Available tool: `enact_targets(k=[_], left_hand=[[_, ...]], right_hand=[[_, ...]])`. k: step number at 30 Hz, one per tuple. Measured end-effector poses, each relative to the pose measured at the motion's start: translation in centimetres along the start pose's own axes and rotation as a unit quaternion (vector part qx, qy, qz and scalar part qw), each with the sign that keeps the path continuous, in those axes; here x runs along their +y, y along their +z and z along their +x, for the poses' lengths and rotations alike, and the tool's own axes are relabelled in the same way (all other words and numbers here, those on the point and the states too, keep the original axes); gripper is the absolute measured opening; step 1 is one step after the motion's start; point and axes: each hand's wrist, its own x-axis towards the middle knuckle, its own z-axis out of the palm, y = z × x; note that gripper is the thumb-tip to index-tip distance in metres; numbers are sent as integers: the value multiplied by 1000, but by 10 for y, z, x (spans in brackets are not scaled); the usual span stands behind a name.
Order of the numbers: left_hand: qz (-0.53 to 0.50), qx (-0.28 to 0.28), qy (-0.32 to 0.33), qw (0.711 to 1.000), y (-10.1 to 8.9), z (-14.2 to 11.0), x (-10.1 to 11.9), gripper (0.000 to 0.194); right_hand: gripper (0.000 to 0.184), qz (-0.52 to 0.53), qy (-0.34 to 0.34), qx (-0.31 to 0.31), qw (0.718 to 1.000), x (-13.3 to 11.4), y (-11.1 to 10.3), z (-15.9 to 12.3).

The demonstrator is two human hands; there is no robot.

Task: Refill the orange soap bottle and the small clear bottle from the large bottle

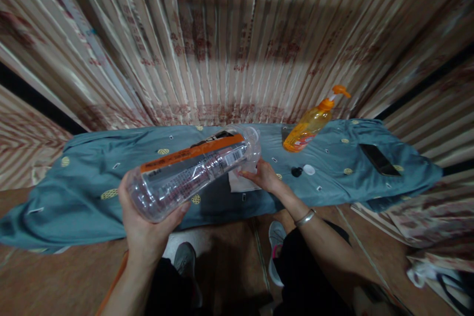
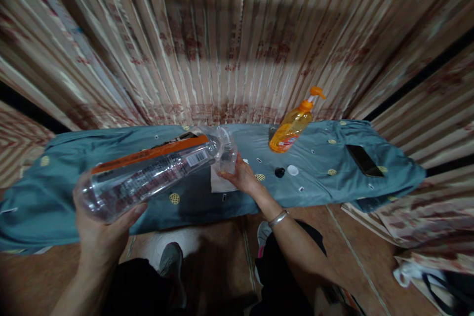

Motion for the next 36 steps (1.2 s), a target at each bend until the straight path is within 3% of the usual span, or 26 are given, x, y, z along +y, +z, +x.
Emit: enact_targets(k=[26,31,36], left_hand=[[-8,25,-4,1000,3,0,6,97],[9,-8,15,1000,-2,0,-2,96],[10,24,16,1000,1,1,2,95]], right_hand=[[61,-12,1,-4,1000,-2,-1,0],[66,1,5,-10,1000,-2,-2,-1],[52,1,-10,-5,1000,0,0,-1]])
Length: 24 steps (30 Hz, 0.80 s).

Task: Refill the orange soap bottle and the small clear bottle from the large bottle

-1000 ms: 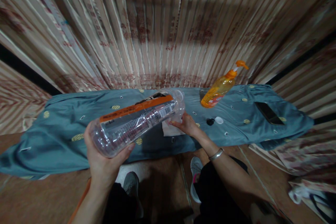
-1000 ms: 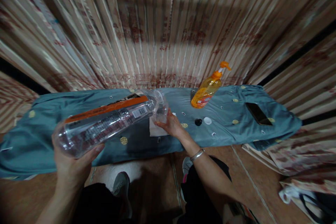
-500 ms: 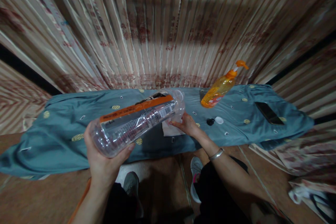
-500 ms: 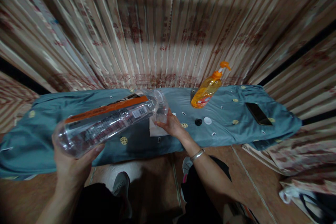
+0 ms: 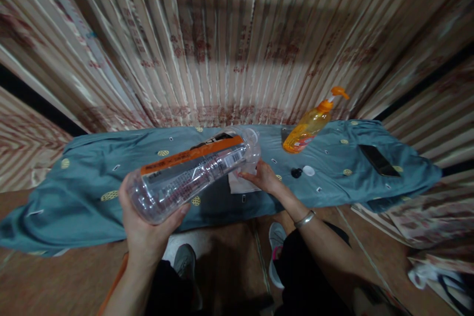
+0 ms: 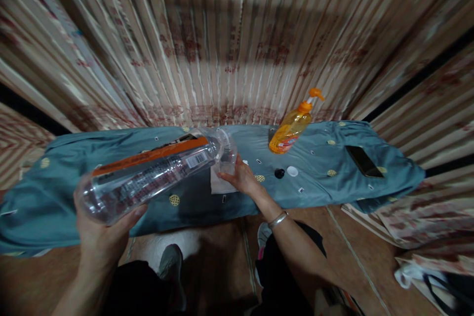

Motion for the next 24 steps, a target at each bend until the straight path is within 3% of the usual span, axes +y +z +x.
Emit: enact_targets(k=[7,14,24], left_hand=[[27,-28,-19,999,-6,-2,-5,99],[26,11,-59,998,-1,-5,6,95],[51,12,-91,994,2,-5,17,91]], right_hand=[[54,-4,-3,-1,1000,2,3,1],[47,21,-22,10,999,-3,4,1],[64,41,-28,12,999,-8,3,0]])
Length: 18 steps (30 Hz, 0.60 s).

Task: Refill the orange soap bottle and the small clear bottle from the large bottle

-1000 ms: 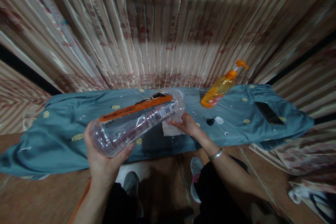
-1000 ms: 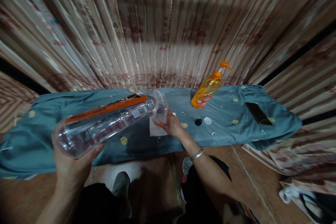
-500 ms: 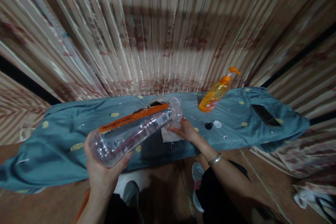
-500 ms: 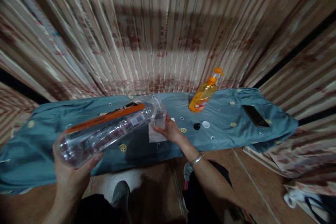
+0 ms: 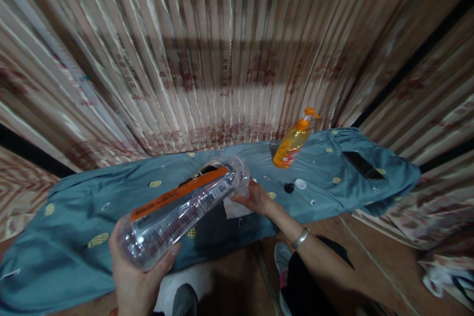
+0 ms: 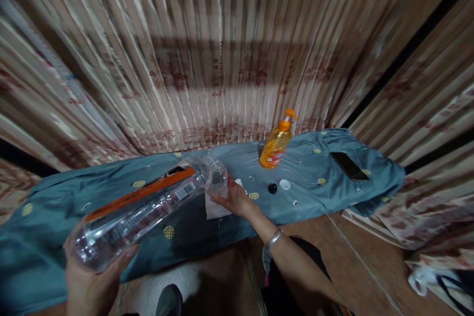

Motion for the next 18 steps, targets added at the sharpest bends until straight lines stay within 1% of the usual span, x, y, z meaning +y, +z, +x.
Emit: enact_targets(k=[2,7,12,18], left_hand=[[4,8,-6,1000,0,0,0,91],[-3,4,-35,999,-1,0,-1,95],[-3,-1,-28,1000,-5,1,-5,106],[-6,-2,-55,998,-7,0,-6,106]], right_hand=[[65,7,-10,-1,1000,0,0,0],[58,25,-19,-2,999,0,3,-1],[73,45,-11,10,999,1,8,-3],[83,57,-20,21,998,0,8,-3]])
